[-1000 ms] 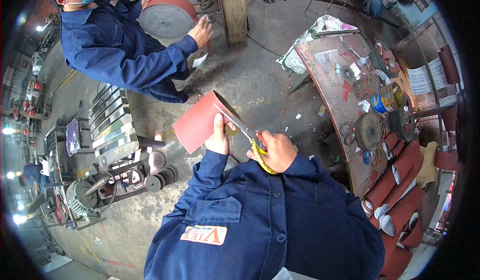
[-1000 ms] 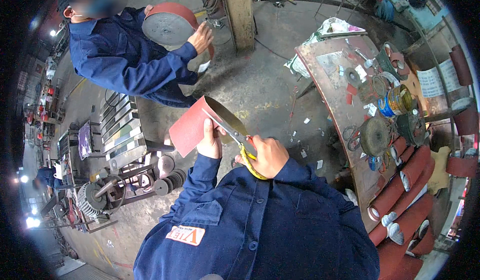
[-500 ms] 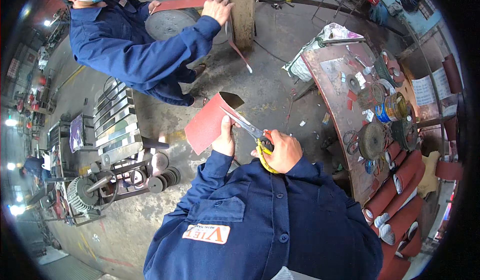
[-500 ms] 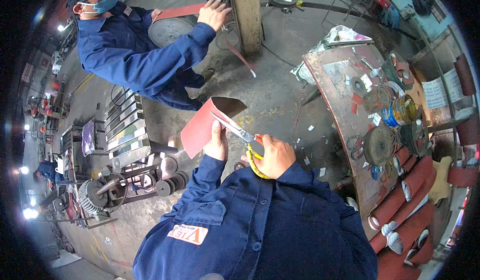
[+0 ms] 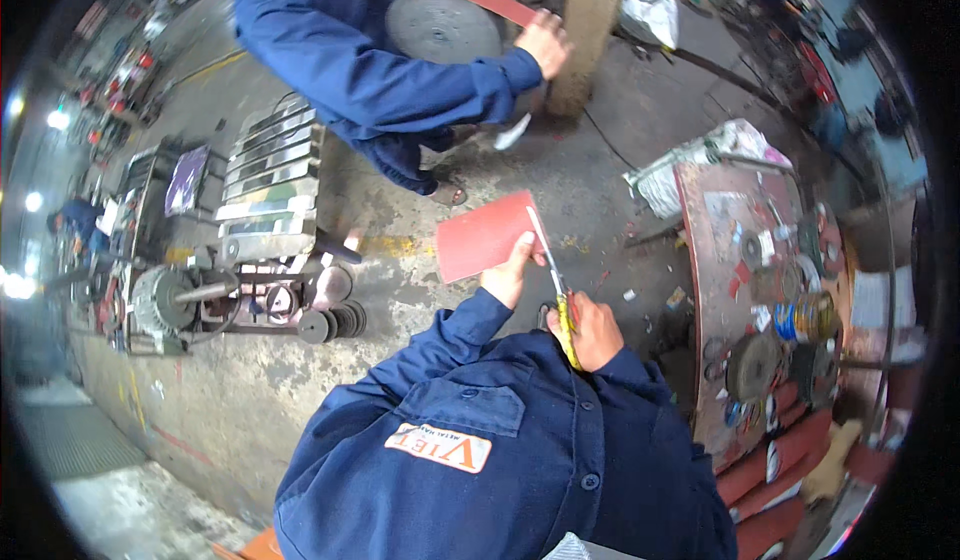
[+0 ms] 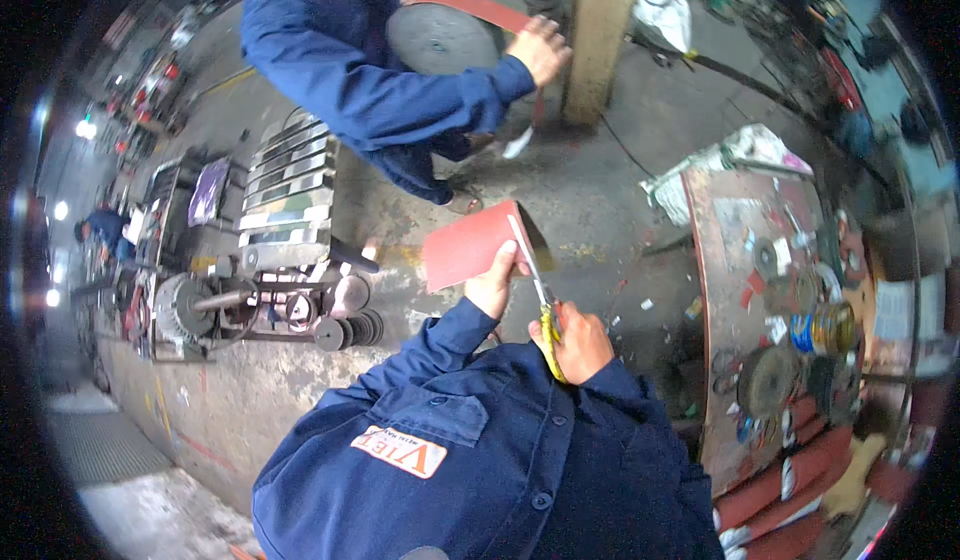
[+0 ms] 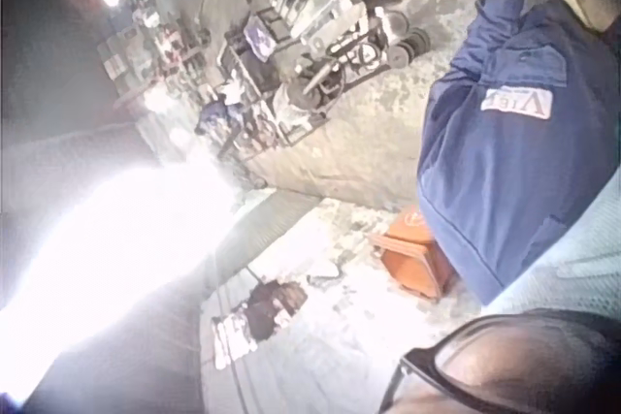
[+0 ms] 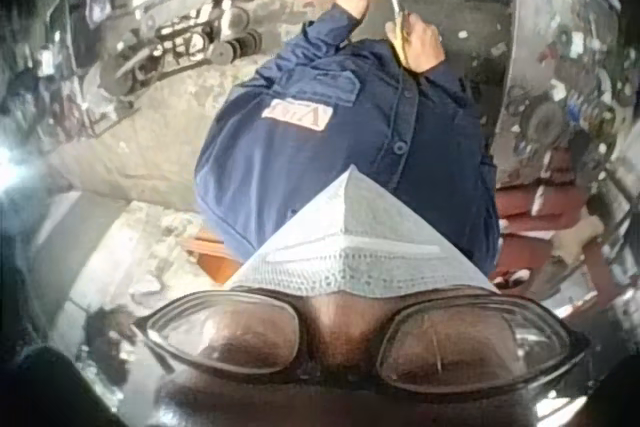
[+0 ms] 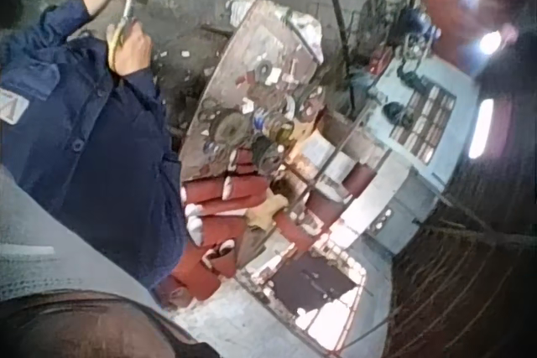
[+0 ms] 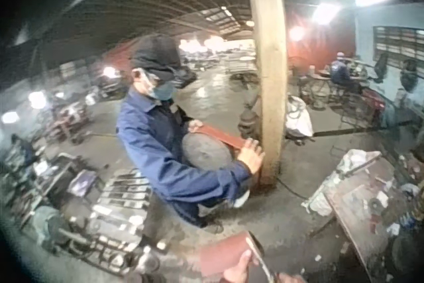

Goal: The person cuts sandpaper strips with scissors, rubs sandpaper sheets using a small grinding disc, and wraps a sandpaper strip around a ring before cutting it with scissors.

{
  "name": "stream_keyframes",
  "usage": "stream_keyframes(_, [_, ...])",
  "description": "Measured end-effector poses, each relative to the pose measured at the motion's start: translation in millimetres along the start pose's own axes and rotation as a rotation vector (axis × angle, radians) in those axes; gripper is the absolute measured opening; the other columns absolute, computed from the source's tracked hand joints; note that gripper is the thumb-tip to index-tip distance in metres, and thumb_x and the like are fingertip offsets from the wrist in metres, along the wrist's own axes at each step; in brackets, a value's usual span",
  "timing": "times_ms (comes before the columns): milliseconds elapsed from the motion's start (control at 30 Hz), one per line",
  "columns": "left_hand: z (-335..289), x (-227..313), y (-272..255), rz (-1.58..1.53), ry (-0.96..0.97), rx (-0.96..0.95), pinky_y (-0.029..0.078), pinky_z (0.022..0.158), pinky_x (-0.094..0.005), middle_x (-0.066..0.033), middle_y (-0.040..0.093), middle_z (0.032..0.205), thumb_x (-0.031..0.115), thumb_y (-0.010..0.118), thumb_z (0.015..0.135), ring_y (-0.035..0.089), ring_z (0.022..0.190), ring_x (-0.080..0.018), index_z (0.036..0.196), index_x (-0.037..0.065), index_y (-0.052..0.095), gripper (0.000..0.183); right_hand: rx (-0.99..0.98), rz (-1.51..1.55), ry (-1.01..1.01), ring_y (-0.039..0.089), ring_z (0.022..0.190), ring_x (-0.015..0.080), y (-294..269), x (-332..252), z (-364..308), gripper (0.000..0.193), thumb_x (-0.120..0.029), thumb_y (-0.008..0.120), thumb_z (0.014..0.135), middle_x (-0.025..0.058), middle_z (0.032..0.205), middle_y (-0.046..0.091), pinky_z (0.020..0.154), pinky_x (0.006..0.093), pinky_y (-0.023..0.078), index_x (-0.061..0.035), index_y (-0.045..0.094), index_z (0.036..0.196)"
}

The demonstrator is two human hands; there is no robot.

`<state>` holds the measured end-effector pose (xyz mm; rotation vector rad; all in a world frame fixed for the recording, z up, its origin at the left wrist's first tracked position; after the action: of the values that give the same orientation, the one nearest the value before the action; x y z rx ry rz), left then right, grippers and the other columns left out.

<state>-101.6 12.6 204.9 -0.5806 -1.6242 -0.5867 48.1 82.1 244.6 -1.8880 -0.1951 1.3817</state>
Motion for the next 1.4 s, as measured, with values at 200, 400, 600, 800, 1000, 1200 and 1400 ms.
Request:
stream_keyframes(200, [3, -9, 12, -0.099, -0.029, -0.098, 0.045, 0.081, -0.028, -0.0032, 0.064, 0.079, 0.038, 0.046, 0.099, 0.059, 0.081, -0.0136, 0.085, 0.004, 0.065, 0.041, 0.035, 0.029, 0.021, 0.06, 0.07, 0.0472, -2, 1, 0, 0.036, -0.032, 0.062, 0.087, 0.0275, 0.068, 0.058, 0.059, 0.0501, 0.047, 0.0024, 0.052, 0.081])
stream_keyframes(400, [4, -10, 18, -0.156, -0.026, -0.079, 0.046, 0.078, -0.0274, -0.004, 0.063, 0.078, 0.033, 0.048, 0.098, 0.059, 0.077, -0.0128, 0.086, 0.002, 0.064, 0.037, 0.059, 0.013, 0.029, 0.059, 0.07, 0.0472, -4, 9, -2, 0.032, -0.029, 0.06, 0.089, 0.0268, 0.069, 0.058, 0.06, 0.0499, 0.046, 0.0023, 0.052, 0.083])
stream_keyframes(600, [7, -12, 23, -0.192, 0.012, -0.05, 0.047, 0.07, -0.0289, -0.0055, 0.063, 0.077, 0.024, 0.051, 0.097, 0.059, 0.072, -0.0147, 0.089, 0.001, 0.062, 0.027, 0.065, 0.09, -0.008, 0.06, 0.071, 0.0468, 0, 18, -1, 0.041, -0.036, 0.063, 0.087, 0.0277, 0.072, 0.06, 0.061, 0.0508, 0.047, 0.0035, 0.05, 0.084])
stream_keyframes(800, [8, -23, 31, -0.226, 0.005, -0.075, 0.046, 0.065, -0.0284, -0.0069, 0.061, 0.079, 0.019, 0.053, 0.096, 0.057, 0.07, -0.0158, 0.092, 0.002, 0.06, 0.02, 0.076, 0.085, 0.02, 0.06, 0.074, 0.0483, -3, 25, -5, 0.048, -0.042, 0.061, 0.087, 0.0304, 0.075, 0.06, 0.065, 0.0523, 0.047, 0.0046, 0.049, 0.09])
stream_keyframes(1000, [6, -17, 39, -0.318, 0.011, -0.068, 0.047, 0.066, -0.0287, -0.0073, 0.062, 0.075, 0.022, 0.049, 0.098, 0.058, 0.068, -0.0152, 0.087, 0.0, 0.06, 0.027, 0.105, 0.079, 0.008, 0.058, 0.07, 0.0466, -6, 25, -9, 0.035, -0.03, 0.06, 0.089, 0.026, 0.069, 0.056, 0.06, 0.0492, 0.044, 0.0015, 0.044, 0.088])
stream_keyframes(1200, [7, -24, 40, -0.295, 0.034, -0.069, 0.048, 0.069, -0.0296, -0.0074, 0.062, 0.077, 0.024, 0.049, 0.099, 0.058, 0.07, -0.0159, 0.088, 0.0, 0.06, 0.029, 0.033, 0.082, 0.072, 0.058, 0.073, 0.0475, -6, 30, -10, 0.035, -0.03, 0.058, 0.09, 0.0271, 0.071, 0.057, 0.061, 0.0494, 0.044, 0.002, 0.044, 0.089])
stream_keyframes(1400, [6, -24, 33, -0.179, 0.062, -0.1, 0.048, 0.071, -0.0303, -0.0077, 0.062, 0.079, 0.028, 0.048, 0.099, 0.059, 0.073, -0.0163, 0.089, 0.001, 0.06, 0.032, -0.045, 0.092, 0.116, 0.057, 0.077, 0.0488, -5, 31, -10, 0.038, -0.033, 0.055, 0.092, 0.0285, 0.075, 0.057, 0.064, 0.0497, 0.044, 0.0029, 0.043, 0.09])
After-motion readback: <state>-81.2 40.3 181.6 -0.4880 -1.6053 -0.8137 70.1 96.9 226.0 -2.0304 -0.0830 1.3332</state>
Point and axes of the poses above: each hand's wrist, its own z-axis towards the middle knuckle, its own y-axis out of the palm, x = y × z, the point moved 6 cm from there along z, towards the middle knuckle
